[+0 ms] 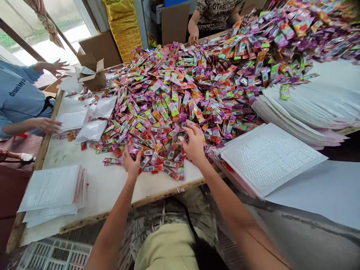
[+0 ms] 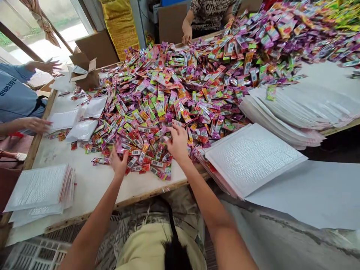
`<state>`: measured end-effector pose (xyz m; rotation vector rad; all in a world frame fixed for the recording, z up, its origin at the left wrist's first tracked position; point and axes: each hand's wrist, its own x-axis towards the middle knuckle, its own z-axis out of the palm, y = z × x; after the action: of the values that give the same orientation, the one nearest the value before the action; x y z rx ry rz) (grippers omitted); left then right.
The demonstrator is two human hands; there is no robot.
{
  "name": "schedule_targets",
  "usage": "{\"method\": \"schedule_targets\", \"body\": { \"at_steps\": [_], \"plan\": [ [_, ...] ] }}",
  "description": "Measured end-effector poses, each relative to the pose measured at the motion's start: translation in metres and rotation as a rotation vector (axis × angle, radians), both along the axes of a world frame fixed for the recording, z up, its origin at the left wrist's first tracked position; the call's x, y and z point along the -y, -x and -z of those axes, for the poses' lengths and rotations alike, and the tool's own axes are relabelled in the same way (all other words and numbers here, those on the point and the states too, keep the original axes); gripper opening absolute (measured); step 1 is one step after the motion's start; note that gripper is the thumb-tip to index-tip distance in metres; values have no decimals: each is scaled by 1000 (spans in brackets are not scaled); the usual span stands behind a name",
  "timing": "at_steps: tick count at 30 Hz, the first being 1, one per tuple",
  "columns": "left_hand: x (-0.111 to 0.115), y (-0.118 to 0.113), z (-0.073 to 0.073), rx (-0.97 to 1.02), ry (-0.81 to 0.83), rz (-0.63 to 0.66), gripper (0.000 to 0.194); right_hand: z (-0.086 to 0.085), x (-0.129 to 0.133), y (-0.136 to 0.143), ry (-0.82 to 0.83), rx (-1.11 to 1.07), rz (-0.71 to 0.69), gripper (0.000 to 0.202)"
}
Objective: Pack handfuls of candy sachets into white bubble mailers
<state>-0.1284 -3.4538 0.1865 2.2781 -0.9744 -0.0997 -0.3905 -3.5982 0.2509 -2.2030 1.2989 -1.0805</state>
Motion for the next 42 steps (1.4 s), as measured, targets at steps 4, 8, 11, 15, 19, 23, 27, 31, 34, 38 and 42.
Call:
{"method": "schedule_targets", "body": {
  "at_steps": [4, 8, 11, 15, 19, 23, 27, 31, 34, 38, 42],
  "plan": [
    [14, 59, -3, -86, 95, 183, 56, 37, -38, 24, -221, 35, -1, 38],
    [9, 89, -11, -199, 179, 363, 46, 59, -63, -6, -448, 75, 40, 46],
    [3, 94, -23, -298, 200, 469, 33, 52, -67, -35, -530, 274, -41, 36],
    [-2, 90, -48, -258, 275, 503, 21, 27, -58, -41, -497, 498, -386, 42],
    [-28, 70, -64, -100, 75, 769, 23, 25, -49, 3, -398, 212, -604, 37],
    [-68, 58, -51, -51, -185, 951, 49, 49, -73, 50, -399, -27, -542, 47],
    [-66, 74, -23, -2, -356, 897, 94, 65, -104, 48, -406, -295, -426, 62],
    [-2, 95, -1, 103, -430, 747, 91, 70, -71, 13, -357, -591, -361, 53],
    [53, 104, 4, 130, -449, 639, 86, 74, -12, -4, -419, -693, -343, 44],
    [82, 108, -3, 114, -456, 542, 86, 69, 37, -6, -424, -700, -369, 42],
    [76, 89, -22, -12, -454, 675, 83, 53, 40, 5, -412, -585, -476, 37]
  ]
}}
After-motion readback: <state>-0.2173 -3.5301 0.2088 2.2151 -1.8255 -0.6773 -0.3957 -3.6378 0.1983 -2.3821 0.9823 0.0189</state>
